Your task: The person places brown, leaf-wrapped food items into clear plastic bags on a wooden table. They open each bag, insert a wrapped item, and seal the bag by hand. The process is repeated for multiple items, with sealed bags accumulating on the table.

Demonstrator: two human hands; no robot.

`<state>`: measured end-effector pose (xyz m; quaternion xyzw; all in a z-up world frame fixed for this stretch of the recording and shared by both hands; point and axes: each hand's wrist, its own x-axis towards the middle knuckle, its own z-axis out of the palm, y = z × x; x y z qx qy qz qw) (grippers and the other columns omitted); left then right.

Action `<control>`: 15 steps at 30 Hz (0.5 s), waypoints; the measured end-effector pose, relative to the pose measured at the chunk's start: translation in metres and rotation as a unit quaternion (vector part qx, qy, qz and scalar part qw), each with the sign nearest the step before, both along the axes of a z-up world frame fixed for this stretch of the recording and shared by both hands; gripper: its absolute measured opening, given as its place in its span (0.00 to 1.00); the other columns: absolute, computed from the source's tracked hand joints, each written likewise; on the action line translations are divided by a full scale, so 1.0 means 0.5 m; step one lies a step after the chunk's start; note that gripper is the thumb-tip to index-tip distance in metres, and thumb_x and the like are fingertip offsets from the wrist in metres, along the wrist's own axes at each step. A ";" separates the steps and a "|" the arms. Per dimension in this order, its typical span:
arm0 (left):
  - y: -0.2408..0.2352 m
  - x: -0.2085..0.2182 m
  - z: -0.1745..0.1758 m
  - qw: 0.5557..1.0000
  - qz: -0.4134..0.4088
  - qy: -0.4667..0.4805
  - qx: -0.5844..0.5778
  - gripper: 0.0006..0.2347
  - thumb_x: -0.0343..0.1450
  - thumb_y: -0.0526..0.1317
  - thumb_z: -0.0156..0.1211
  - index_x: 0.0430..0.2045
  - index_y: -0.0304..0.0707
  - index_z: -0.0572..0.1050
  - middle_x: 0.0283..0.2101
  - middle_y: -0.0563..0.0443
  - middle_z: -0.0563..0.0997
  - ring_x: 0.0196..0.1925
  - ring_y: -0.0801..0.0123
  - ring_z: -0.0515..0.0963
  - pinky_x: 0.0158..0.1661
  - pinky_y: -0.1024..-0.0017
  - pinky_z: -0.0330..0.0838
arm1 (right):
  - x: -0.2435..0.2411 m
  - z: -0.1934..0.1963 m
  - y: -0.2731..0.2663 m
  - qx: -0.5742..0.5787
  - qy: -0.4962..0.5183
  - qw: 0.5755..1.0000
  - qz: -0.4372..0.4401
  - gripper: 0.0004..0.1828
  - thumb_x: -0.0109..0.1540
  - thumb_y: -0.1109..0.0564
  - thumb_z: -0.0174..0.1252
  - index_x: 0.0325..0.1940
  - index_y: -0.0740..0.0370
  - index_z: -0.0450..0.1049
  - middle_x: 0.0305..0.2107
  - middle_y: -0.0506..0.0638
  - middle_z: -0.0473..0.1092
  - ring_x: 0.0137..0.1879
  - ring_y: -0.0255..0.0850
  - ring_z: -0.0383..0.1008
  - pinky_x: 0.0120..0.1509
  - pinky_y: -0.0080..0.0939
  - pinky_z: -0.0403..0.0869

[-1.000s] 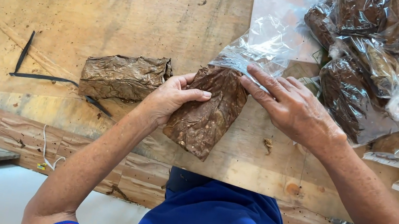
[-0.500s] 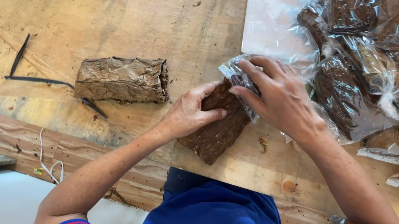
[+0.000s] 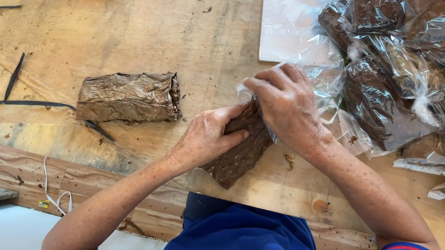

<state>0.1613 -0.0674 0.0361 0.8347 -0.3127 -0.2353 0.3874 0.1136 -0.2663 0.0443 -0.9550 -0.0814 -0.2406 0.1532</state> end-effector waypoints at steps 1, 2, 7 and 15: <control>-0.002 -0.002 -0.003 1.000 -0.001 -0.021 -0.003 0.20 0.65 0.45 0.67 0.53 0.51 0.77 0.47 0.40 0.85 0.54 0.41 0.81 0.51 0.44 0.76 | -0.007 0.009 0.010 -0.009 -0.047 0.999 0.025 0.09 0.68 0.59 0.60 0.49 0.52 0.83 0.37 0.49 0.75 0.47 0.42 0.75 0.51 0.43 0.74; -0.002 -0.004 -0.007 0.999 -0.001 -0.041 -0.005 0.18 0.65 0.44 0.67 0.50 0.46 0.78 0.45 0.39 0.85 0.52 0.40 0.82 0.50 0.44 0.77 | -0.013 0.018 0.021 -0.017 -0.095 0.994 0.050 0.08 0.67 0.59 0.62 0.48 0.50 0.83 0.36 0.47 0.76 0.47 0.42 0.74 0.49 0.42 0.72; 0.011 0.008 -0.022 0.997 0.057 -0.023 -0.048 0.12 0.65 0.41 0.68 0.41 0.46 0.81 0.40 0.42 0.86 0.49 0.44 0.84 0.46 0.45 0.78 | -0.061 -0.013 0.077 0.068 -0.131 0.980 0.132 0.10 0.67 0.60 0.58 0.49 0.50 0.83 0.39 0.47 0.77 0.44 0.44 0.75 0.48 0.43 0.71; 0.052 0.006 -0.026 0.945 0.157 0.178 -0.227 0.23 0.63 0.41 0.79 0.52 0.44 0.78 0.45 0.49 0.86 0.51 0.73 0.81 0.54 0.64 0.78 | -0.105 -0.065 -0.012 0.186 -0.120 0.973 0.070 0.19 0.61 0.61 0.70 0.57 0.58 0.81 0.42 0.54 0.76 0.33 0.41 0.77 0.38 0.42 0.78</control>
